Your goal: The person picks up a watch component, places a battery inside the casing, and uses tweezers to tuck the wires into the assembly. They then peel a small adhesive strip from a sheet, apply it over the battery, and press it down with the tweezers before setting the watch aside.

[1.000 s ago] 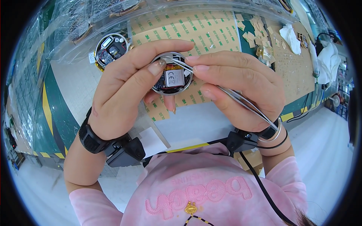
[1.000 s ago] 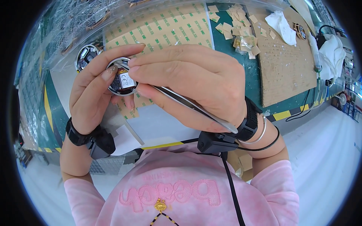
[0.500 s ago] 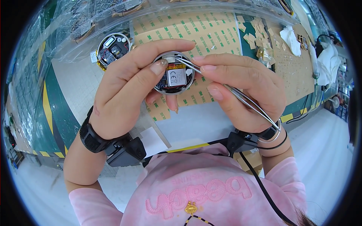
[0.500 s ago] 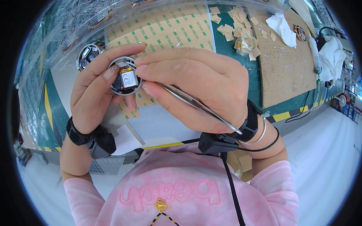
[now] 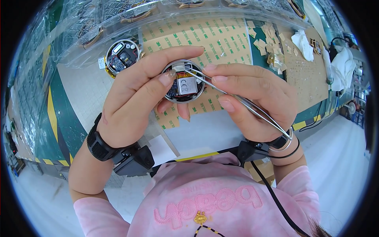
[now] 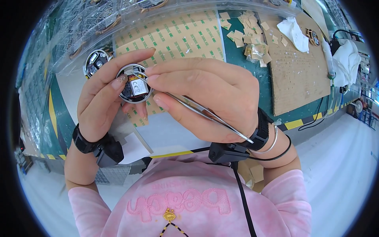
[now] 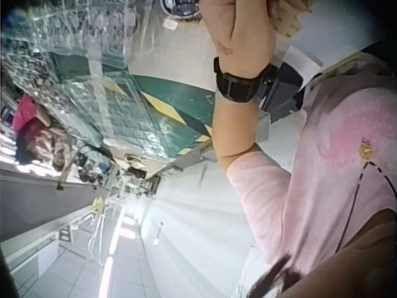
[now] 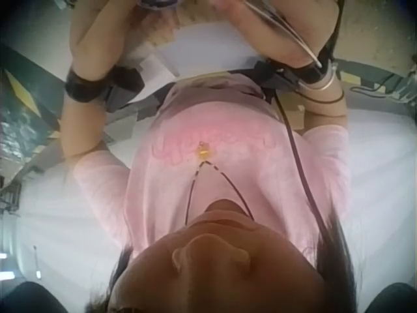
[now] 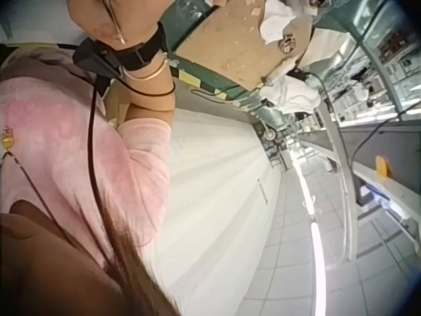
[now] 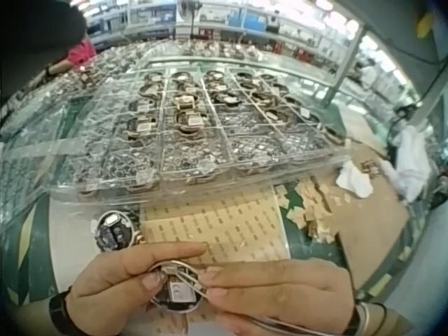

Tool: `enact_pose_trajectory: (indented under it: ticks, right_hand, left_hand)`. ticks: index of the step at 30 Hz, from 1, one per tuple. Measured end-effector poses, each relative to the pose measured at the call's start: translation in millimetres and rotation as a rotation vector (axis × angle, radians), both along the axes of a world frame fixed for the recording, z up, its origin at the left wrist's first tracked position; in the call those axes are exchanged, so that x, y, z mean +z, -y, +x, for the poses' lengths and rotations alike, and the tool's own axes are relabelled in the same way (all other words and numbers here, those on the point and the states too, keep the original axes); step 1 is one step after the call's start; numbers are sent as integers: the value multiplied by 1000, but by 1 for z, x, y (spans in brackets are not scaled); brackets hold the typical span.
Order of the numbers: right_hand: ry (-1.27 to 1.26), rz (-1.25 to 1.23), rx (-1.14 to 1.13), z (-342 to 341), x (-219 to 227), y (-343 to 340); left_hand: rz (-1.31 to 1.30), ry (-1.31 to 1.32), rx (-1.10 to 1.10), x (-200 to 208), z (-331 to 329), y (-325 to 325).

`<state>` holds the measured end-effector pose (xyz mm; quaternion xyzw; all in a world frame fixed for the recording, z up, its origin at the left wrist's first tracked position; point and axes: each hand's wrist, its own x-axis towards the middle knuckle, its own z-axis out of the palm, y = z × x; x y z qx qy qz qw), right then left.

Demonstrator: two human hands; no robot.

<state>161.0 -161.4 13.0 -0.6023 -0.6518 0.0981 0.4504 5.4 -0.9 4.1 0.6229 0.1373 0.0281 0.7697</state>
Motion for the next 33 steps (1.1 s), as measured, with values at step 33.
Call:
enact_pose_trajectory:
  ticks: [33]
  right_hand:
    - [22,48,-15,-1,7,1]
  left_hand:
    - [-51,-30,-47,9,-1,-4]
